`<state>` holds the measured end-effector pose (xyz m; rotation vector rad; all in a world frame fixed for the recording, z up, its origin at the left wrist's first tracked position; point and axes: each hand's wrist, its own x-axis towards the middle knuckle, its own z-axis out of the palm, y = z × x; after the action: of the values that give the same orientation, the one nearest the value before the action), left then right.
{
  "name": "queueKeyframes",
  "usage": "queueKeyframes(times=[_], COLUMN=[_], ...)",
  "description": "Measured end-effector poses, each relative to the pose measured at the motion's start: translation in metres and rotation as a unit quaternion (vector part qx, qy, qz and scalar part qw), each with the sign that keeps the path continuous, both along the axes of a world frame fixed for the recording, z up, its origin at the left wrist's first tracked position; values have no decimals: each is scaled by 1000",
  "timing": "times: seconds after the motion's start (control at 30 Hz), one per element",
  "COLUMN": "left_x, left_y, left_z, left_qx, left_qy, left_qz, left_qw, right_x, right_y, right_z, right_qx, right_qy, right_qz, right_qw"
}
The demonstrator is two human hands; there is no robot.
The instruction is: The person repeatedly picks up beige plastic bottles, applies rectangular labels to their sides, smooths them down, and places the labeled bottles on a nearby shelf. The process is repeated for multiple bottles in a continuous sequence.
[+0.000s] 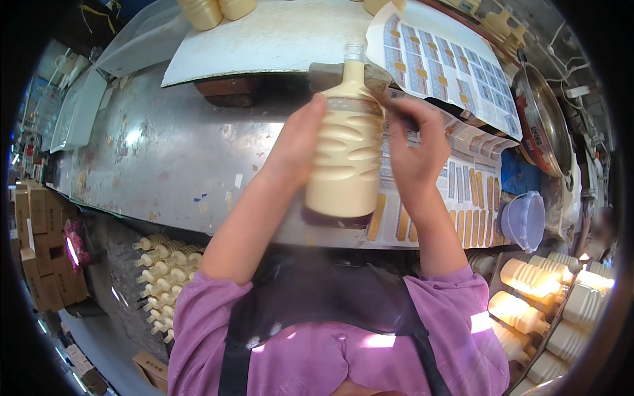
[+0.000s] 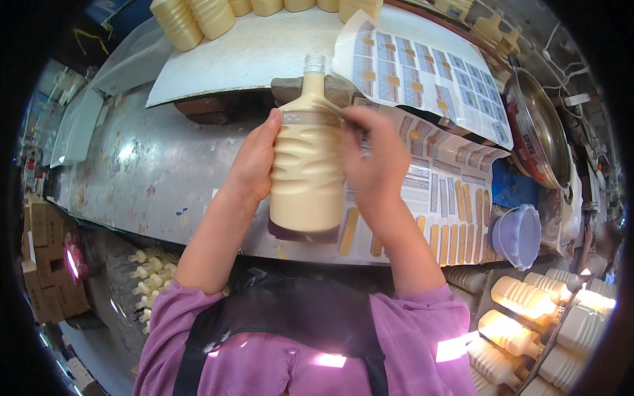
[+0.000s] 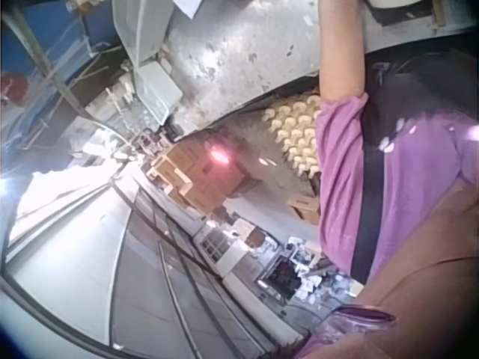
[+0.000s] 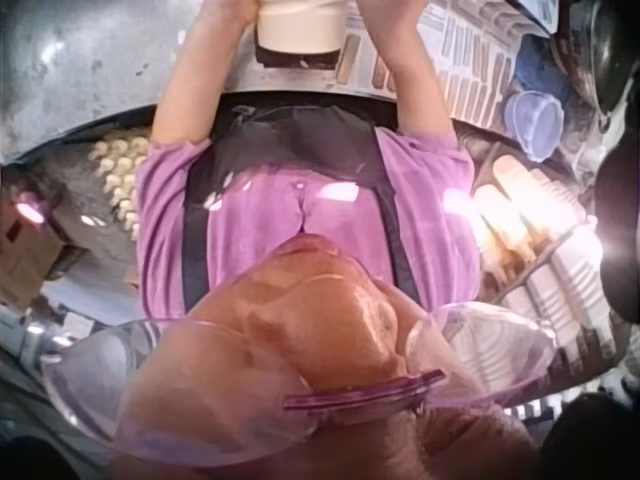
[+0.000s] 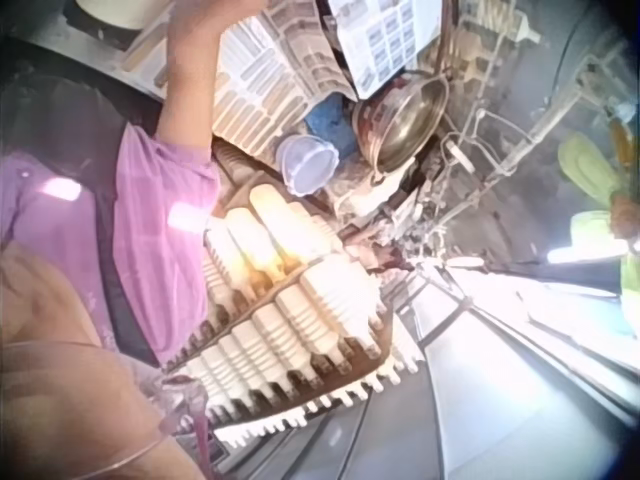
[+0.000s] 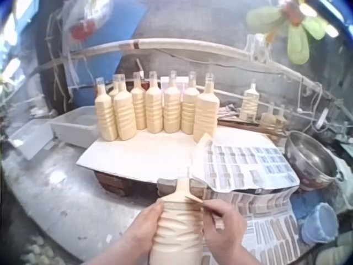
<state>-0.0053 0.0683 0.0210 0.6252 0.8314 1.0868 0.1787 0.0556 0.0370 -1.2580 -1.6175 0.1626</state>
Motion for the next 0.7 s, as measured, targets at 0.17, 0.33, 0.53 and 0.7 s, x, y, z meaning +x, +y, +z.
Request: queueKeyframes(times=[0.17,0.33,0.53,0.7], left_x=[-4,-8,-23,-16], left_y=[0,-3,-9,-20], left_z=[2,3,-19,-6], left_qx=[-67,-96,-56,-3], left_qy=[-60,-119,-241,-179], left_qz=[16,27,36,133], left_qw=[996,988,968,975], right_x=[-27,-47,-80,-94], right_y=[-16,-17,-14,2], right_z=[21,40,36,30], right_qx=[157,129,111,102], right_qy=[-225,-276,-337,-358], right_qz=[117,74,108,71], right_qw=[955,950,929,926])
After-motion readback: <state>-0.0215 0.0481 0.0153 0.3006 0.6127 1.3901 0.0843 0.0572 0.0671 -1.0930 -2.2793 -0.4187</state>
